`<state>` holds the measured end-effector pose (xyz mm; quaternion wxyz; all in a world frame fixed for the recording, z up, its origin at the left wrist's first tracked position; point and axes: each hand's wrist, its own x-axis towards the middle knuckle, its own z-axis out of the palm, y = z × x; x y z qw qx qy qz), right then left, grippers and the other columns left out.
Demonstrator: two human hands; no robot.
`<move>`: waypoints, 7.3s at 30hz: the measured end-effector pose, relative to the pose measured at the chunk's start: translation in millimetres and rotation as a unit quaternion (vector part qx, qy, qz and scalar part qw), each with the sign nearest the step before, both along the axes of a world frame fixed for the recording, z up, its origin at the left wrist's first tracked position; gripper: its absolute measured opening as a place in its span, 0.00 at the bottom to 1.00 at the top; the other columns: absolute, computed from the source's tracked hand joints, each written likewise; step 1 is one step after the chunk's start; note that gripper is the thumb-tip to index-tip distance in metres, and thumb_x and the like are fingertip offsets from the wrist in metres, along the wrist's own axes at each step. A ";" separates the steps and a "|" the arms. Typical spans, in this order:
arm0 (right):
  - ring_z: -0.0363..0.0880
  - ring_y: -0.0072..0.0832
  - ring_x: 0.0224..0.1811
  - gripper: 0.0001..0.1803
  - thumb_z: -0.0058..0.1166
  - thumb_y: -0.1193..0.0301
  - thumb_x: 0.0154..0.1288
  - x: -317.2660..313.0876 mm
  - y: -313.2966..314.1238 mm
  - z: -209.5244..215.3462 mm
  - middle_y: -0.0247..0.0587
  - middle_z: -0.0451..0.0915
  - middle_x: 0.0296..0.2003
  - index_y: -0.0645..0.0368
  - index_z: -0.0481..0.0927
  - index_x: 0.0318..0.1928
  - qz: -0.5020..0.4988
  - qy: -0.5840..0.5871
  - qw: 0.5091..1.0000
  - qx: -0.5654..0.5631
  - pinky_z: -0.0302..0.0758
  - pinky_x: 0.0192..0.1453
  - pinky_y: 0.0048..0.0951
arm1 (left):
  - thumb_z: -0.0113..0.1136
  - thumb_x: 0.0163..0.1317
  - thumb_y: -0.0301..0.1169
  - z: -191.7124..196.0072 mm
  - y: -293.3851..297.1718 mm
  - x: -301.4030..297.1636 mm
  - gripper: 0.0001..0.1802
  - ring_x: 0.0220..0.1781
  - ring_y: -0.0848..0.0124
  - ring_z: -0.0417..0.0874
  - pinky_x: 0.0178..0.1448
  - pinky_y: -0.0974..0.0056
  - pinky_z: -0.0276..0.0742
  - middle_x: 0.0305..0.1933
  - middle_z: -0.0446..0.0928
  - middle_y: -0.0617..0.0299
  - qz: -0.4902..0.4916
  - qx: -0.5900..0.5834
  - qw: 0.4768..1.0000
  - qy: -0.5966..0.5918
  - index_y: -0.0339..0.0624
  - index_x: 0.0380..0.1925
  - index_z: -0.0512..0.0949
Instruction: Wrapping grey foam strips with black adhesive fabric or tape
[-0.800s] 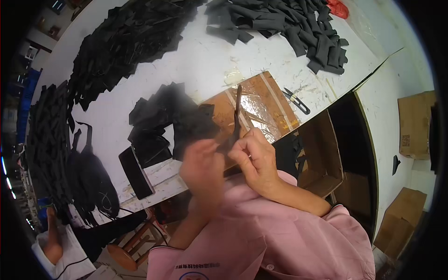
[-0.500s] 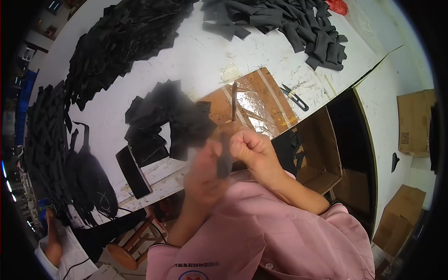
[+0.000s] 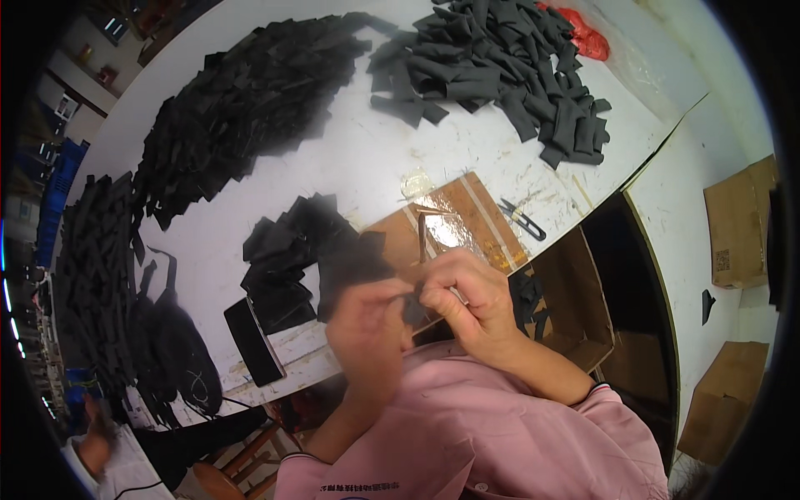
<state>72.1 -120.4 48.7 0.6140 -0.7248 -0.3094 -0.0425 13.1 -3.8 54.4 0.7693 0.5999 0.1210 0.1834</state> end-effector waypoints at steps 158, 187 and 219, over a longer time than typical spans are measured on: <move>0.69 0.32 0.14 0.12 0.50 0.67 0.57 81.2 -13.6 27.5 0.41 0.71 0.12 0.60 0.69 0.22 0.104 -0.065 0.980 -0.155 0.64 0.20 0.24 | 0.56 0.49 0.21 -32.8 49.0 53.9 0.01 0.23 0.75 0.74 0.28 0.74 0.67 0.22 0.74 0.61 0.093 0.357 0.928 -0.060 0.36 0.23 0.74; 0.70 0.22 0.22 0.11 0.58 0.78 0.48 -9.2 -4.2 -26.6 0.38 0.70 0.23 0.65 0.74 0.35 0.027 0.096 0.993 -0.063 0.69 0.24 0.20 | 0.52 0.55 0.21 -35.9 32.7 0.0 0.06 0.28 0.74 0.78 0.32 0.69 0.79 0.28 0.77 0.57 -0.117 -0.269 0.937 0.191 0.30 0.33 0.74; 0.62 0.13 0.20 0.09 0.51 0.66 0.59 0.8 -1.5 -62.9 0.26 0.67 0.20 0.56 0.70 0.27 0.133 0.526 0.817 0.194 0.59 0.24 0.13 | 0.46 0.47 0.12 -52.6 7.1 10.8 0.14 0.14 0.86 0.65 0.16 0.80 0.57 0.31 0.75 0.55 -0.009 -0.019 0.995 0.099 0.33 0.36 0.68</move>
